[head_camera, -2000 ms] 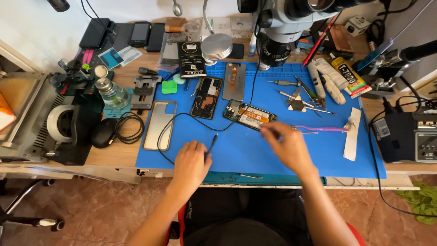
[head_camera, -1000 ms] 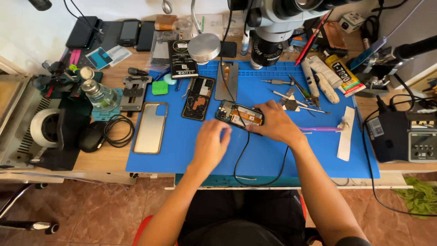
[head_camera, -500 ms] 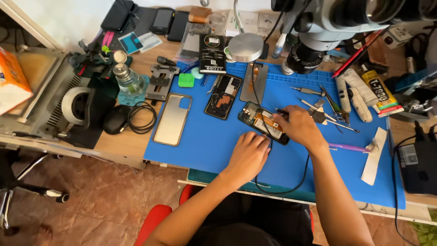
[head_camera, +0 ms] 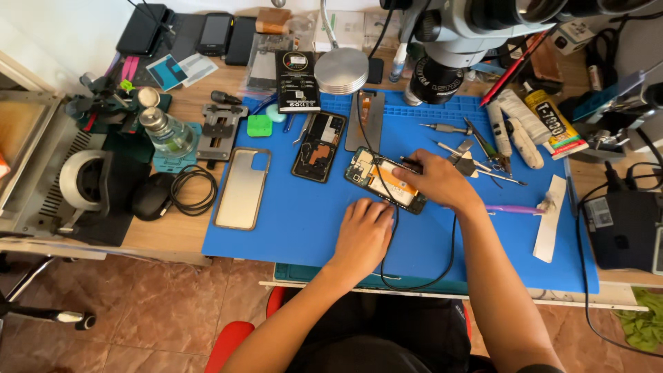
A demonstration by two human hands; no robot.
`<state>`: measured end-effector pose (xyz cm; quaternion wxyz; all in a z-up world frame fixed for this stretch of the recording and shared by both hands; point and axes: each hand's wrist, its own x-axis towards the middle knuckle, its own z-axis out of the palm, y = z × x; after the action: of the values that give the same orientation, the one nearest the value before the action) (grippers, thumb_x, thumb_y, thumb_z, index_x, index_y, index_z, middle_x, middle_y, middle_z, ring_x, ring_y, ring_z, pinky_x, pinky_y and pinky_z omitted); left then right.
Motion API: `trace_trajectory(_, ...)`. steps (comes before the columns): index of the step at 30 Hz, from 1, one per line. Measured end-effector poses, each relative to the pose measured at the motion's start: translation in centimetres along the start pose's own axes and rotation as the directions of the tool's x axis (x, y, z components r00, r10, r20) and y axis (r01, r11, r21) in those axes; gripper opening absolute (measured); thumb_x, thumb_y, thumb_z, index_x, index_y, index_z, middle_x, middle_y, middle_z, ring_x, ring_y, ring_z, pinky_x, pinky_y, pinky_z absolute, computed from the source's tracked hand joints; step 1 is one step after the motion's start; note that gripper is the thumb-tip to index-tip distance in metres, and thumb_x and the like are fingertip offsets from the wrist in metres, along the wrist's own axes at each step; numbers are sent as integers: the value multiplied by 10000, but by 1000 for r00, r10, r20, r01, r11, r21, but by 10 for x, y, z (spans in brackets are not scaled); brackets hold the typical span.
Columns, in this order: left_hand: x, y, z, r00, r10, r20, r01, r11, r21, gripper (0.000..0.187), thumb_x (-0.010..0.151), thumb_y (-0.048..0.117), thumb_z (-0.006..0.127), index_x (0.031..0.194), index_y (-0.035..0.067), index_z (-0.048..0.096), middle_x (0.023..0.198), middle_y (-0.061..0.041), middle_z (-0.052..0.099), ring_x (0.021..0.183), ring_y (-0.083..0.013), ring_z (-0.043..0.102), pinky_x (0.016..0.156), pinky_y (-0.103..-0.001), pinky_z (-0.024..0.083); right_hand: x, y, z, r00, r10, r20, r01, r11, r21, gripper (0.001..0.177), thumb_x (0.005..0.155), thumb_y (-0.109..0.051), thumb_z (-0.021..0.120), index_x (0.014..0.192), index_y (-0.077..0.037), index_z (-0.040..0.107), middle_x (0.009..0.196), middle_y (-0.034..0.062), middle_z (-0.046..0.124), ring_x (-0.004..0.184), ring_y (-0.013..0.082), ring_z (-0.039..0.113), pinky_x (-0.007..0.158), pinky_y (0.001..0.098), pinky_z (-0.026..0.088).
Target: The person connects a USB cable to a disassembled smartphone and a black power bank to test the charging circuit. They then use a small metal tool to carefully pry and lift the battery from the phone's internal chassis.
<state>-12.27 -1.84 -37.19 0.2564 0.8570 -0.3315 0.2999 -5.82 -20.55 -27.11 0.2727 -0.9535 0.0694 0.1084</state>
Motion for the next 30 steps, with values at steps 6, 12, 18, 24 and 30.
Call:
trace_trajectory(6, 4, -5, -7, 999, -39, 0, 39, 996, -75, 171, 967, 183, 671, 1070, 88, 770, 1067, -56, 726, 1094, -280, 625, 903, -423, 501, -20, -3, -16, 996, 53, -67, -35, 970, 240, 458, 892, -373, 788, 1254, -98, 730, 1192, 165, 781, 1201, 385, 700, 1008, 493, 546)
trace_trajectory(12, 5, -10, -8, 994, -94, 63, 103, 983, -152, 186, 957, 212, 693, 1076, 104, 788, 1073, -47, 755, 1073, -276, 633, 880, -423, 510, -34, 59, -23, 926, 201, -321, -60, 915, 400, 474, 922, -420, 836, 1257, -103, 730, 1112, 144, 775, 1085, 322, 735, 923, 453, 575)
trace_trajectory(18, 43, 18, -48, 947, -283, -149, 148, 801, -581, 214, 891, 43, 741, 1087, 119, 780, 929, -14, 757, 813, -227, 688, 763, -347, 585, -64, 65, -26, 856, 286, -431, -55, 879, 474, 356, 955, -409, 823, 1184, -149, 744, 1072, 51, 788, 1005, 225, 731, 894, 372, 560)
trace_trajectory(24, 51, 47, -59, 962, -255, 98, 261, 748, -610, 477, 835, 172, 831, 1253, 8, 670, 1062, -193, 720, 910, -358, 727, 770, -487, 612, -81, 53, -23, 745, 267, -611, -70, 943, 325, 297, 1013, -375, 802, 1187, -153, 710, 1121, 75, 787, 1074, 328, 725, 902, 462, 555)
trace_trajectory(30, 52, 51, -58, 875, -420, 241, 419, 409, -811, 431, 926, 193, 795, 1261, -6, 610, 1049, -220, 729, 966, -361, 757, 895, -459, 604, -86, 57, -12, 809, 253, -531, 222, 706, 673, 275, 989, -177, 810, 1195, -32, 700, 945, 94, 744, 821, 181, 694, 763, 330, 604)
